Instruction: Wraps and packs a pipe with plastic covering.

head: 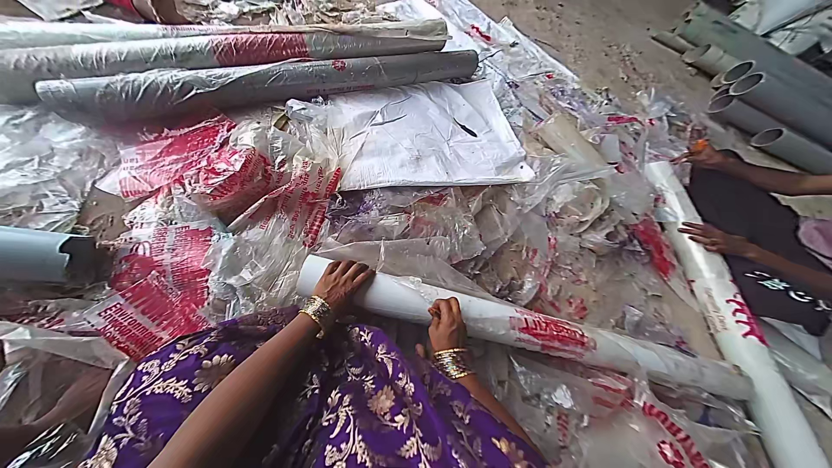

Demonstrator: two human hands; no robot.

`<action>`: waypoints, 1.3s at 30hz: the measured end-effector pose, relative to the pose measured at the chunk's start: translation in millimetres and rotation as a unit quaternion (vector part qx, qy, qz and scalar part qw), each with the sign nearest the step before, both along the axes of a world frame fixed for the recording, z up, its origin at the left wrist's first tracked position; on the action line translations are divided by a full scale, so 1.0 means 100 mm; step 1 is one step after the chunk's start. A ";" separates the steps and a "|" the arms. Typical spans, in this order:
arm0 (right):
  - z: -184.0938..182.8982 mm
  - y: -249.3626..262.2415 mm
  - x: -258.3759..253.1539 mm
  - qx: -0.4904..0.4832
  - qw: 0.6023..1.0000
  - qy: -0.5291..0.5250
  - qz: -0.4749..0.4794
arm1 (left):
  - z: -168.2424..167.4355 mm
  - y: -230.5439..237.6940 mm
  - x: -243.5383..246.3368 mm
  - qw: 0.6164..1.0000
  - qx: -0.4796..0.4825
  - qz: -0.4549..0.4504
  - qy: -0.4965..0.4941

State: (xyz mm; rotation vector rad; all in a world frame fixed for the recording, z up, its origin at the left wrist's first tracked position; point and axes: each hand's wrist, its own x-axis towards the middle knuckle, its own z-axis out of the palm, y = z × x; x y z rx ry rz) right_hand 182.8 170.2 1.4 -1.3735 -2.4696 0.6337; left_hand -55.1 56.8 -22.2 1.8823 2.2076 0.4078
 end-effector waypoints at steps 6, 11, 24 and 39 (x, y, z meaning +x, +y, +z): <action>-0.05 0.04 0.09 0.027 0.998 0.055 0.016 | 0.01 0.00 -0.01 1.000 0.004 -0.001 -0.014; -0.14 0.03 0.04 0.086 0.993 0.083 0.004 | 0.02 0.01 -0.01 1.000 -0.019 -0.001 -0.017; 0.05 0.47 -0.16 0.202 0.963 -0.150 0.093 | 0.01 0.00 -0.03 1.000 0.017 -0.019 0.008; 0.54 1.07 -0.24 -0.243 0.937 -0.200 0.151 | 0.39 0.19 0.20 0.989 -0.098 0.060 -0.089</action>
